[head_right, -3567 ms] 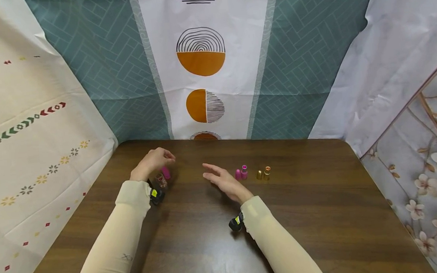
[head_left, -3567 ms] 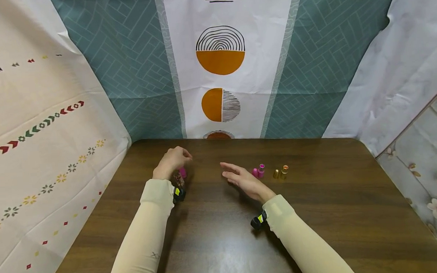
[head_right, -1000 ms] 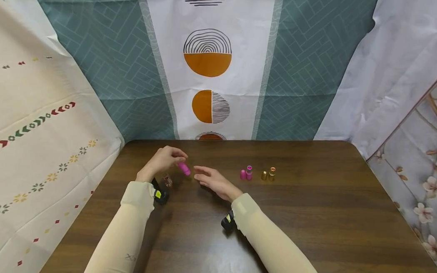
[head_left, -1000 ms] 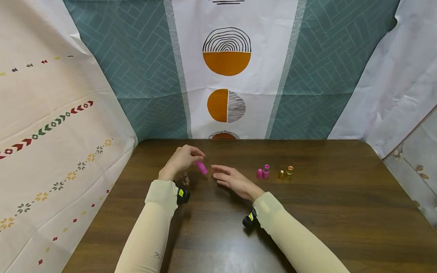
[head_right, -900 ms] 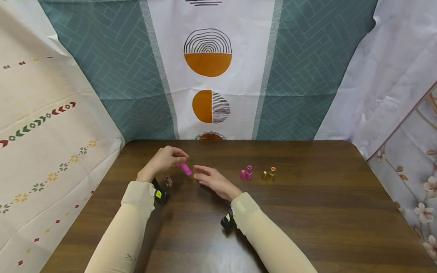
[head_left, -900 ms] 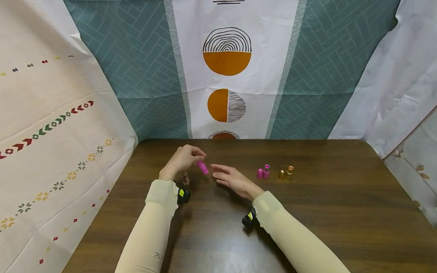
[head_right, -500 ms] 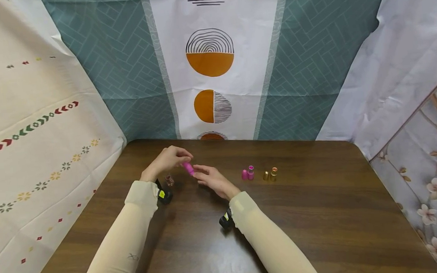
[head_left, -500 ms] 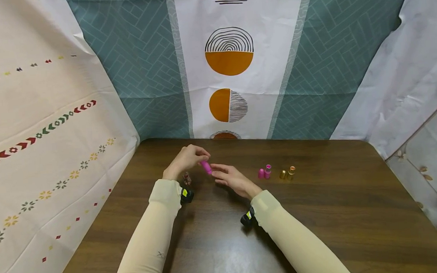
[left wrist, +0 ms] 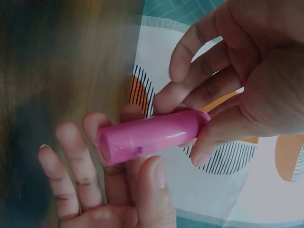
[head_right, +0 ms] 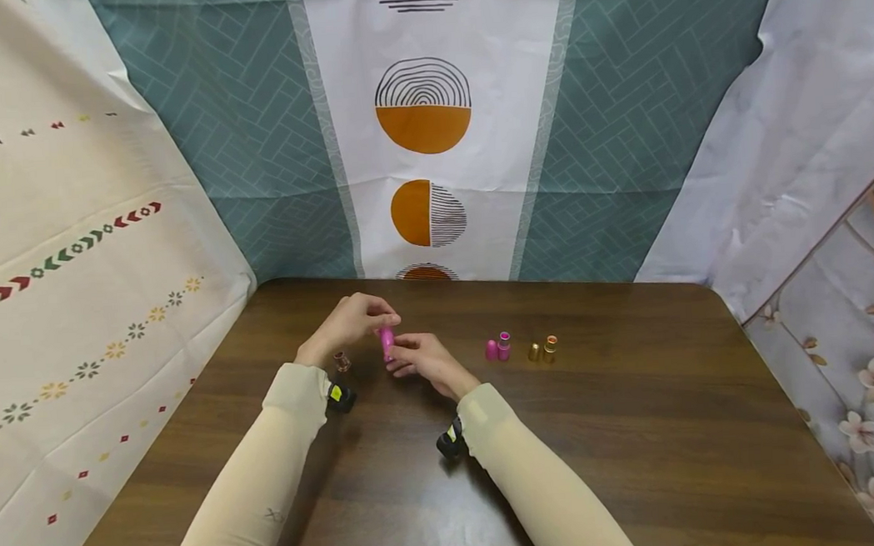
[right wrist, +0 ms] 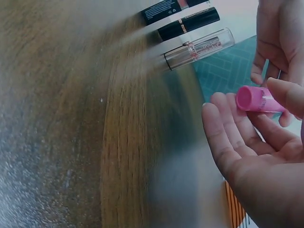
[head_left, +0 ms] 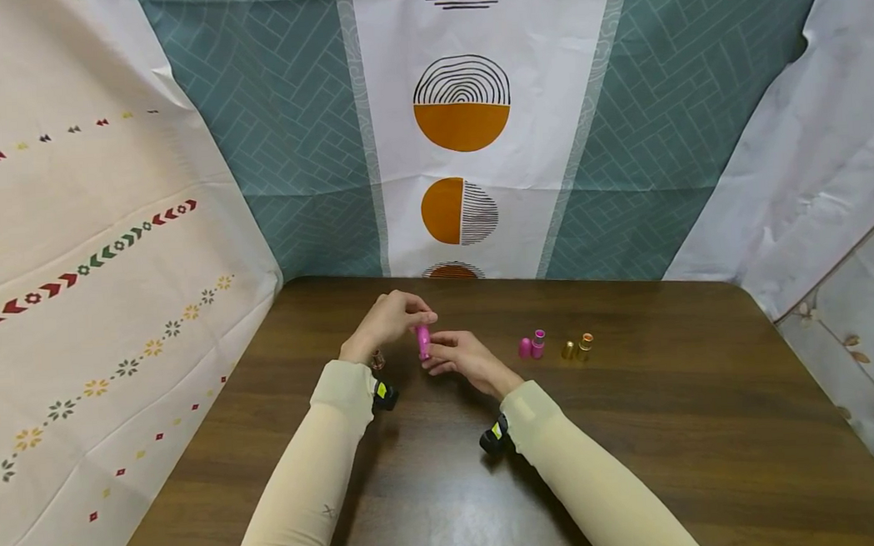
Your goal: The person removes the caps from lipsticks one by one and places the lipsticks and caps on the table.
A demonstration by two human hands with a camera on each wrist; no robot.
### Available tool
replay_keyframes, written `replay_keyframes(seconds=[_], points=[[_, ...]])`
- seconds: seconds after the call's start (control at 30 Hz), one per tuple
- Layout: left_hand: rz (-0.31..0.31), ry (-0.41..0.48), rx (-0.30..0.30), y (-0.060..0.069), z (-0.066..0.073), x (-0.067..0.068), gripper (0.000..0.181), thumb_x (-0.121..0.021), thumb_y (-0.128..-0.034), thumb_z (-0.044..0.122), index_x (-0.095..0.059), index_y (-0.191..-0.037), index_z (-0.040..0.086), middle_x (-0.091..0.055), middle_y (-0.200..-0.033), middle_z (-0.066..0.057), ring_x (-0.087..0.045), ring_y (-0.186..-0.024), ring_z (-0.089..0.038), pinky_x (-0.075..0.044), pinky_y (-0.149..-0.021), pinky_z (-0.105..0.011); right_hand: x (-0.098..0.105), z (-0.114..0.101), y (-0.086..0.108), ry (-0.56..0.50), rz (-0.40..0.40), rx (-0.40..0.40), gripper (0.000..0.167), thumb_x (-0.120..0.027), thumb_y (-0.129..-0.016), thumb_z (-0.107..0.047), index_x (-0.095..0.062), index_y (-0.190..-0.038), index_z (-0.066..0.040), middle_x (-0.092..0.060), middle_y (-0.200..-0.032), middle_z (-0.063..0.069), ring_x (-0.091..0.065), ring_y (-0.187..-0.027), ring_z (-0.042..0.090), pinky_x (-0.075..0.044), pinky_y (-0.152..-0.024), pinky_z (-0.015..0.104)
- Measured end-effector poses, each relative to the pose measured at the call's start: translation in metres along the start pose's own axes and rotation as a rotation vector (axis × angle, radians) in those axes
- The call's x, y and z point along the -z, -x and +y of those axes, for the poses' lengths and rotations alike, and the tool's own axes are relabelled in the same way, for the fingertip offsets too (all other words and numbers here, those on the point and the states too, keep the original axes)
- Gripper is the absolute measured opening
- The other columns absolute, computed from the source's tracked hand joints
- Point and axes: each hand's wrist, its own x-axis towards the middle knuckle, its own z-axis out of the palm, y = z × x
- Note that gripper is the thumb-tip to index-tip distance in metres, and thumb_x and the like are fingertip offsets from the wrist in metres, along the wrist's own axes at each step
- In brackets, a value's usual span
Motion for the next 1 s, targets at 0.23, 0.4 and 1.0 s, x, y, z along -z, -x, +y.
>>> replay_keyframes(seconds=[0.23, 0.4, 1.0], points=[[-0.01, 0.069, -0.018, -0.002, 0.002, -0.009, 0.025, -0.071, -0.1012, 0.03, -0.079, -0.113, 0.009, -0.076, -0.107, -0.006, -0.07, -0.1, -0.033, -0.058, -0.088, -0.042, 0.003, 0.002, 0.002, -0.012, 0.014, 0.021, 0.039, -0.056, -0.107, -0.006, -0.052, -0.135, 0.021, -0.071, -0.11, 0.025, -0.071, -0.088, 0.019, -0.061, -0.086, 0.039], [-0.035, 0.194, -0.048, -0.003, 0.0, -0.012, 0.027, -0.069, -0.1028, 0.027, -0.076, -0.12, 0.008, -0.074, -0.116, -0.009, -0.069, -0.106, -0.029, -0.057, -0.096, -0.049, 0.006, 0.002, 0.005, -0.042, 0.032, 0.03, 0.039, -0.057, -0.106, -0.006, -0.052, -0.134, 0.02, -0.071, -0.11, 0.025, -0.071, -0.088, 0.02, -0.06, -0.087, 0.041], [-0.023, 0.613, -0.001, -0.008, 0.008, -0.029, 0.029, -0.073, -0.0986, 0.009, -0.072, -0.125, -0.003, -0.071, -0.125, -0.018, -0.07, -0.111, -0.028, -0.053, -0.103, -0.047, 0.017, -0.002, 0.012, -0.127, 0.067, 0.052, 0.037, -0.059, -0.104, -0.001, -0.053, -0.133, 0.021, -0.075, -0.108, 0.019, -0.074, -0.094, 0.02, -0.059, -0.093, 0.038]])
